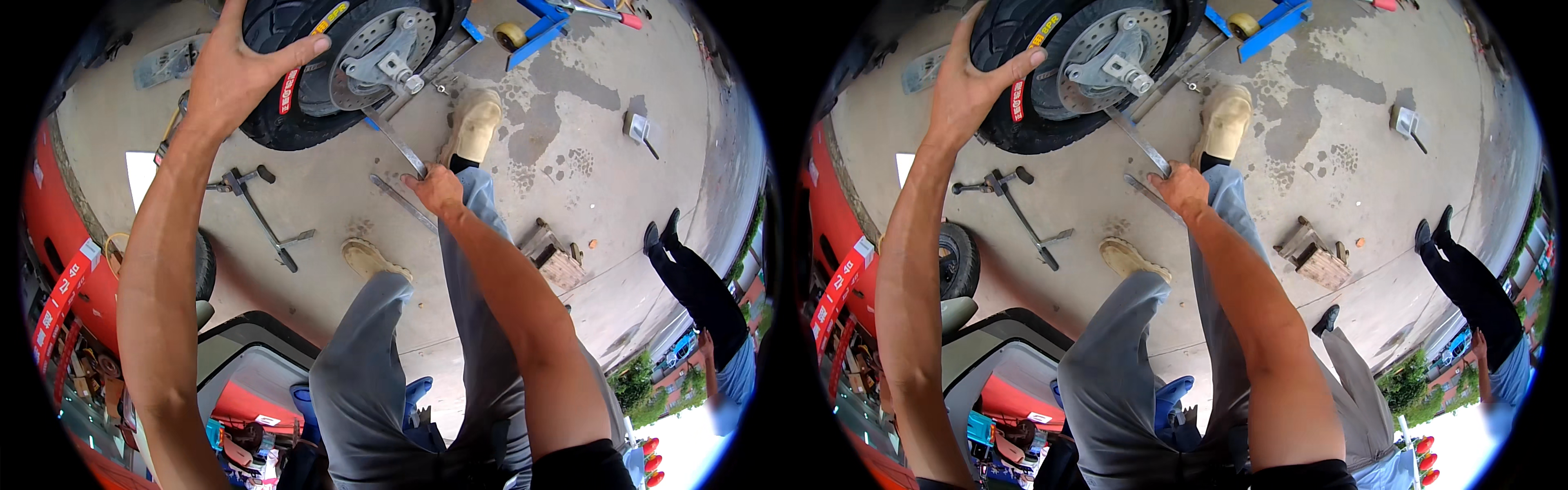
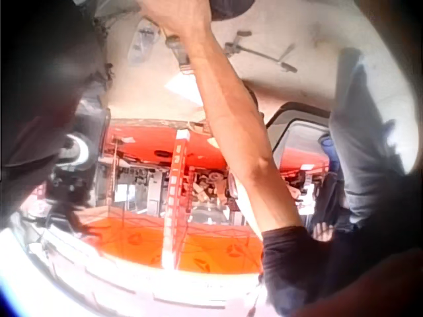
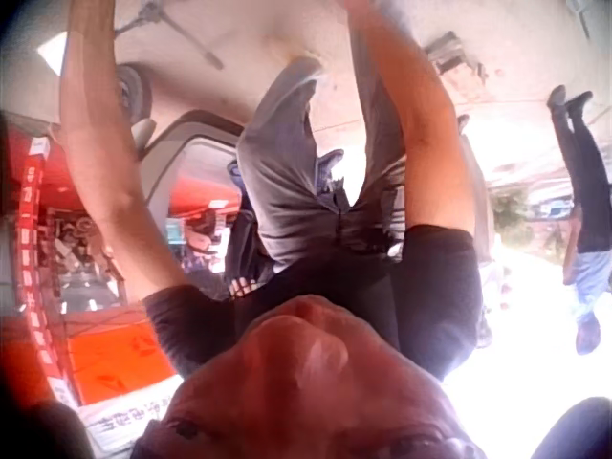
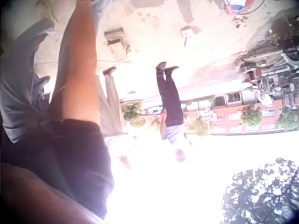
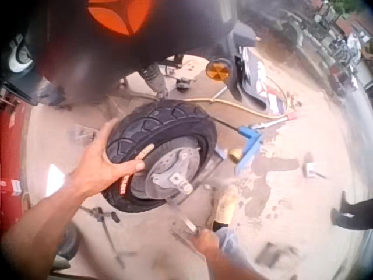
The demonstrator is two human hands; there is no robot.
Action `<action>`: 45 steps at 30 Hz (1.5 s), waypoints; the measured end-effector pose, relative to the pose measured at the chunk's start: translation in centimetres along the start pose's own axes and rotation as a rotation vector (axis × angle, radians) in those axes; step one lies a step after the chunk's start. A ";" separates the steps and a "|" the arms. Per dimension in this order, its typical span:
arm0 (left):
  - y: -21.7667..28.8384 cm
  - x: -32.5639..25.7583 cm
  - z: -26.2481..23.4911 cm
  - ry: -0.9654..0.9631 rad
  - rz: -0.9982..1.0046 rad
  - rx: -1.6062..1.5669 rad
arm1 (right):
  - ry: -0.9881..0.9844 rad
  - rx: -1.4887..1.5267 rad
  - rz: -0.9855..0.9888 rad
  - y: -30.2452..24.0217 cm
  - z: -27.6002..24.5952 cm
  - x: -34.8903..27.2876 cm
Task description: The person mounts a tire onto a wheel rim using a tire lever and a blue tire mounting clamp. They pry the tire bead over the rim edge, rotate the tire to seat it, and then inflate the tire using an air hose to secure the bead.
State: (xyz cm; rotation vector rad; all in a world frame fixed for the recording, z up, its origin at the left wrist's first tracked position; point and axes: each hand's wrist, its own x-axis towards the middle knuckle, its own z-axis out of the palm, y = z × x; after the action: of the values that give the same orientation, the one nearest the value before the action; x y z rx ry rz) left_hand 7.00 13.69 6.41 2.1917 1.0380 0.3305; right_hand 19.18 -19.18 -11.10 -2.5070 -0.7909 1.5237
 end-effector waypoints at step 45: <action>9.5 1.8 8.0 0.353 -0.308 0.043 | 0.050 -0.368 -1.081 9.4 -31.8 39.8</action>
State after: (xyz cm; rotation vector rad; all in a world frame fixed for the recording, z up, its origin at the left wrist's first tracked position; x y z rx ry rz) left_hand 17.65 6.99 6.84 2.0106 1.5645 0.5693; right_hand 64.30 -2.55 -30.44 -1.6571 -2.0719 0.9417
